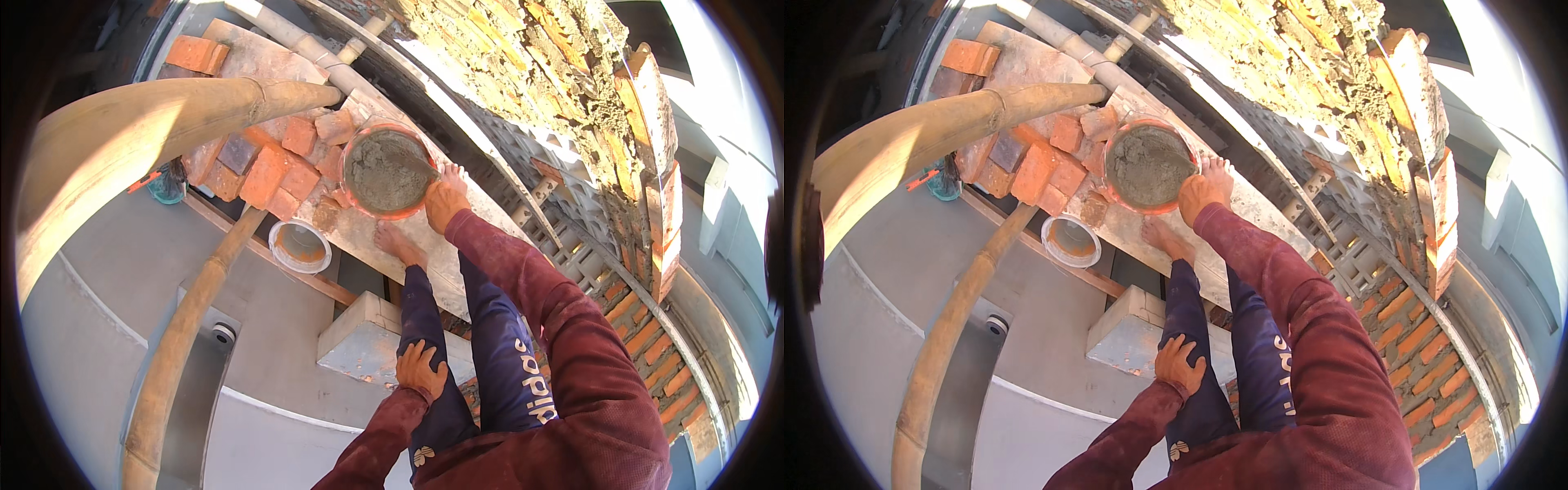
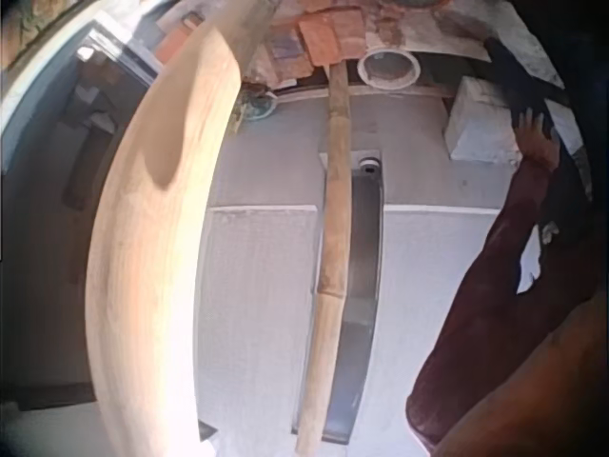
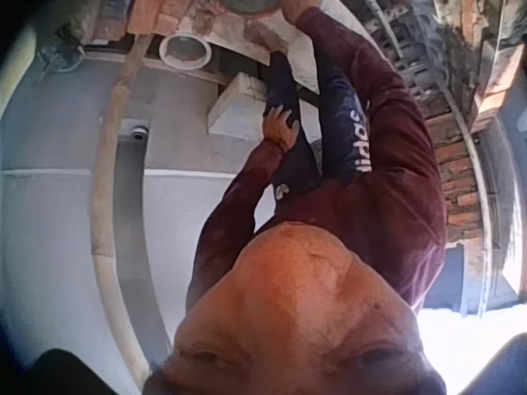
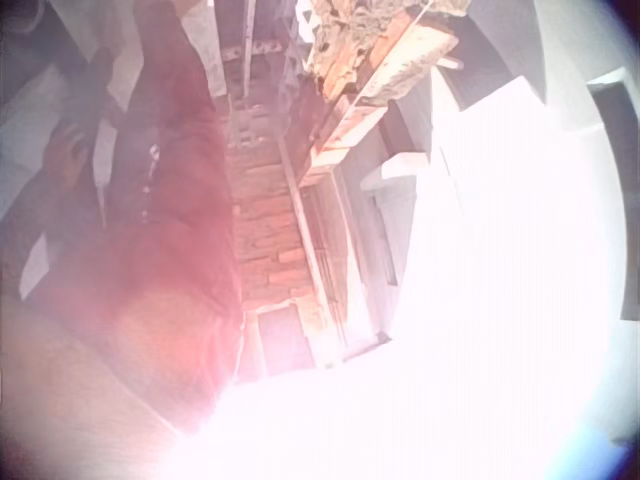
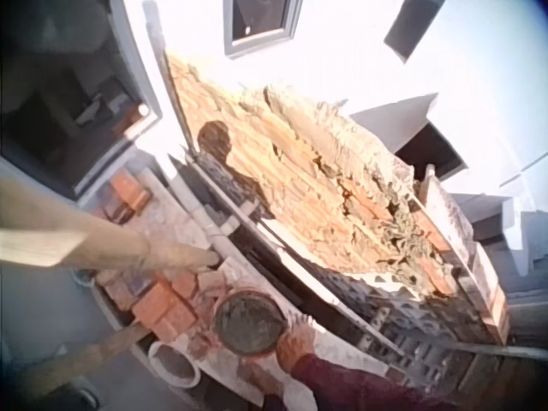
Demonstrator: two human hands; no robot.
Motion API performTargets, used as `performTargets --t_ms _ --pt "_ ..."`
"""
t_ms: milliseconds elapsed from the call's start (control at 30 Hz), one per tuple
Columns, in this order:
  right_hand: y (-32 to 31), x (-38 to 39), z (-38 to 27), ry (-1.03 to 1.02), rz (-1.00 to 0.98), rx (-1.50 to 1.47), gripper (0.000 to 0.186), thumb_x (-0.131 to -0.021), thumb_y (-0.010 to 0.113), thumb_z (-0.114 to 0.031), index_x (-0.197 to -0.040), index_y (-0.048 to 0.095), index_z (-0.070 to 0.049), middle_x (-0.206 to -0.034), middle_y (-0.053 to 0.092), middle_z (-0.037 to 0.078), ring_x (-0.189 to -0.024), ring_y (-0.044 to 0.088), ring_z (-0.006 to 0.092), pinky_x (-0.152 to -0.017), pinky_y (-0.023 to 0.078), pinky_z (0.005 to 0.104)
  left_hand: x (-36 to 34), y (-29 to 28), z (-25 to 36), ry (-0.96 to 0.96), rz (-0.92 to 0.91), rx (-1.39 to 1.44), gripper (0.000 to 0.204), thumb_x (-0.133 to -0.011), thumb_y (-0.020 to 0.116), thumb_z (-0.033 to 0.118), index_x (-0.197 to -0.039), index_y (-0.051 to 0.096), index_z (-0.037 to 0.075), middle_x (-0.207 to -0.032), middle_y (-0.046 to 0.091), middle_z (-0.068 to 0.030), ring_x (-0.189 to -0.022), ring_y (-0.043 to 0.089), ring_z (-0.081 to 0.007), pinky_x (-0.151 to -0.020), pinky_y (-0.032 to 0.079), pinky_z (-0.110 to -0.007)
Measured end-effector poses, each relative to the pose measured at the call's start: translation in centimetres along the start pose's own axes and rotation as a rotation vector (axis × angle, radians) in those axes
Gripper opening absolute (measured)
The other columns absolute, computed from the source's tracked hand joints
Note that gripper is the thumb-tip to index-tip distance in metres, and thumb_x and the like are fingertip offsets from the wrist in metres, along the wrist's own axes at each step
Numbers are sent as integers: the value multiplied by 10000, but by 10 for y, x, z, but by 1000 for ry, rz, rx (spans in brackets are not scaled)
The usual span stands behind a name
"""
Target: The person scoops mortar from a bucket using a trowel and applies it to a brick wall. They then pick up a brick, place it onto the mortar, and tap it into position. This process is repeated multiple times.
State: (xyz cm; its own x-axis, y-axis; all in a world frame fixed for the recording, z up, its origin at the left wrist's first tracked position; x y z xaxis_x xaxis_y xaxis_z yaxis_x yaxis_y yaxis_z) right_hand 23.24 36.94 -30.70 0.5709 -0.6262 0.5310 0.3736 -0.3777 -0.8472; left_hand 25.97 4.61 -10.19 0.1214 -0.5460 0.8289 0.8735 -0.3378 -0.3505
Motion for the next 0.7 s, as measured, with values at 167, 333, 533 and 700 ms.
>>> performTargets --t_ms 167,333,533,700 --pt "-28 11 -39 -39 -364 -213 420 -745 630 -302 -1035 702 -7 -1311 470 339 -1274 391 463 -1075 320 475 9 12 -9 -84 -9 55 447 -796 659 348 -1187 673 131 -1406 518 -119 -1355 405 -347 -1115 292 -554" --pt "-23 0 -38 5 -144 -301 394 -740 661 -362 -1019 742 -97 -1309 491 334 -1295 384 467 -1084 323 498 9 9 -4 -98 -26 41 445 -799 661 352 -1181 678 125 -1399 524 -132 -1347 412 -359 -1112 304 -535" --pt "75 1 -22 77 -534 -985 272 -870 646 -281 -920 672 -15 -688 596 115 -621 583 268 -653 494 390 -2 4 4 -67 -54 4 446 -799 661 365 -1171 690 121 -1390 532 -151 -1336 424 -376 -1115 314 -503" --pt "77 19 -7 117 -693 -1210 214 -890 666 -212 -908 616 -4 -603 513 10 -464 501 121 -426 408 305 -4 -1 10 -87 -51 -26 442 -789 672 353 -1167 694 125 -1388 534 -145 -1329 429 -372 -1110 317 -498"
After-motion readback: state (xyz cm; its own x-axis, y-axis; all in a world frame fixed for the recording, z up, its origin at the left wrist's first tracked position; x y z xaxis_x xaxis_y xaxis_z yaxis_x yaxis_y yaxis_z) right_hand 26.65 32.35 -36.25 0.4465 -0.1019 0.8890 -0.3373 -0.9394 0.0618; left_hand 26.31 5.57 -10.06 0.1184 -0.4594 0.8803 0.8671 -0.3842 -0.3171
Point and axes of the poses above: each hand's wrist, its own x-axis away from the middle knuckle, its own y-axis out of the palm, z = x × y, the point moved 9 cm from there along -x, towards the middle knuckle
